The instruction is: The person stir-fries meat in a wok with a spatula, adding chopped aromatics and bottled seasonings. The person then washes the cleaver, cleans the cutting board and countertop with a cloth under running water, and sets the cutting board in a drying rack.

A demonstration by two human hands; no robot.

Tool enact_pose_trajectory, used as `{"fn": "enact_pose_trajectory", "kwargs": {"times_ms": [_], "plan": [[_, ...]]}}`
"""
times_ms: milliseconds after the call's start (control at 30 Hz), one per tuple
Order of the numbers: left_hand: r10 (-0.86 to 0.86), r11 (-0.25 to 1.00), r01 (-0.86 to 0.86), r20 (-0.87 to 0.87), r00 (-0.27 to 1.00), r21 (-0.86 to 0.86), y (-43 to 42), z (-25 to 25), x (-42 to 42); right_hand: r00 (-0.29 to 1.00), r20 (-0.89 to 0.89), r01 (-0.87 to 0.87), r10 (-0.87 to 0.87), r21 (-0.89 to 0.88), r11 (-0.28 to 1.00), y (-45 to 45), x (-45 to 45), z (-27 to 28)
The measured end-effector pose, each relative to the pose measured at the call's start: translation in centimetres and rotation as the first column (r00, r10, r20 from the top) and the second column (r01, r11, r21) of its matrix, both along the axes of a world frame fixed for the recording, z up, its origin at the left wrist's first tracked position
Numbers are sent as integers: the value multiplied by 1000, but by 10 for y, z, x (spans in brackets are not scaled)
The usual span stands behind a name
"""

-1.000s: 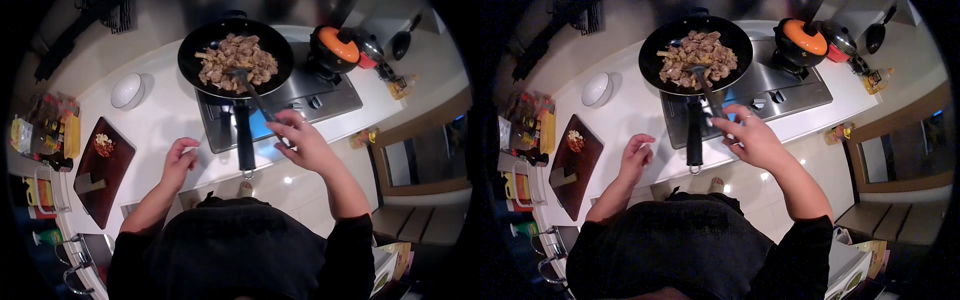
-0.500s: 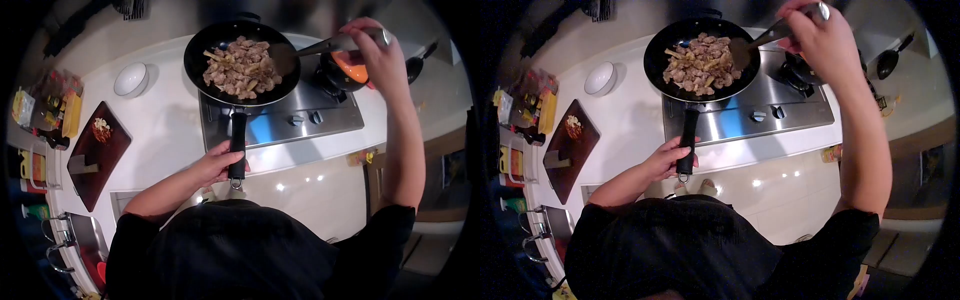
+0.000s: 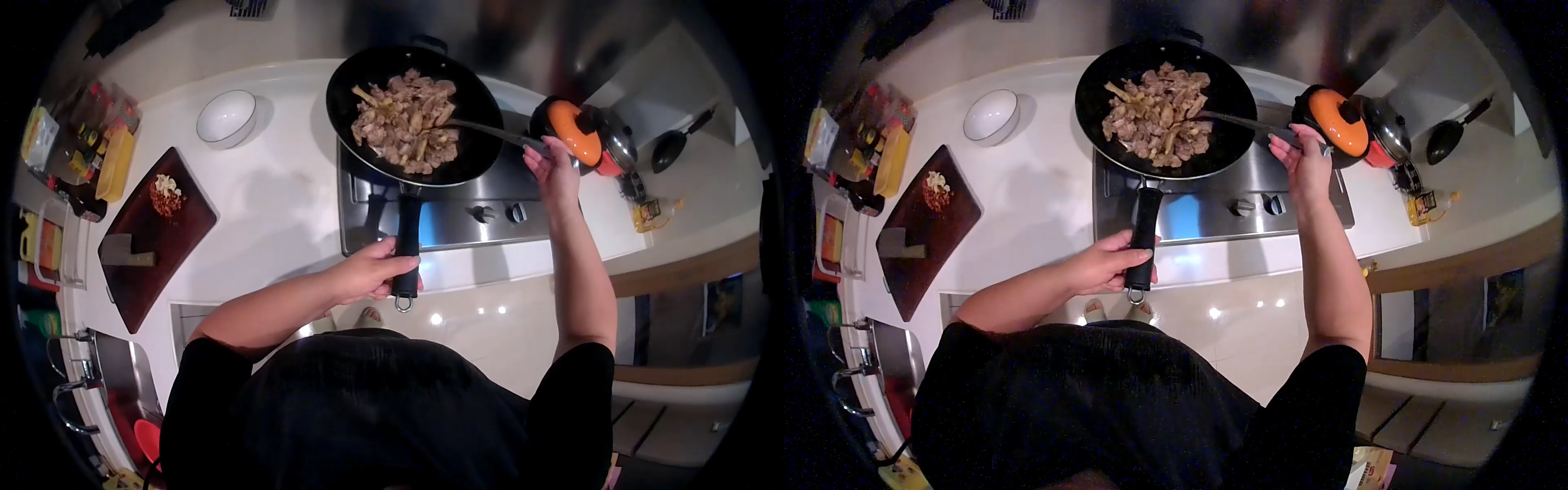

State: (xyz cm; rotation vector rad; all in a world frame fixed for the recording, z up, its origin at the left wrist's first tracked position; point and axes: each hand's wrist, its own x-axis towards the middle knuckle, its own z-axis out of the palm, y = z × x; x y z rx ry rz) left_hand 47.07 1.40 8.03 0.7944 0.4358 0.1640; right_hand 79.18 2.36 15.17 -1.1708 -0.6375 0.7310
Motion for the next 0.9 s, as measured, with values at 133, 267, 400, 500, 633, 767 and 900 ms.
{"fn": "enact_pose_trajectory", "kwargs": {"times_ms": [133,267,400,500,633,767,900], "plan": [[-18,1000,18,32,999,-11,3,-1,0,956,287,-47,57,-43,998,-11,-36,53],[-15,1000,15,28,999,-9,2,-1,0,816,561,-121,140,-71,990,-26,-65,96],[-32,999,32,53,998,0,4,-7,2,700,694,-147,171,-94,985,-34,-92,127],[-56,998,57,35,998,-16,5,-11,2,634,759,26,145,-209,978,-22,-96,151],[-62,998,62,36,997,-10,7,-6,3,713,695,231,94,-360,904,-9,-68,153],[-42,999,42,14,999,-2,3,-7,2,983,154,151,-97,-400,904,-26,-52,98],[-68,998,68,-20,997,-20,3,-11,3,953,-241,186,-187,-26,982,-32,-82,-21]]}}
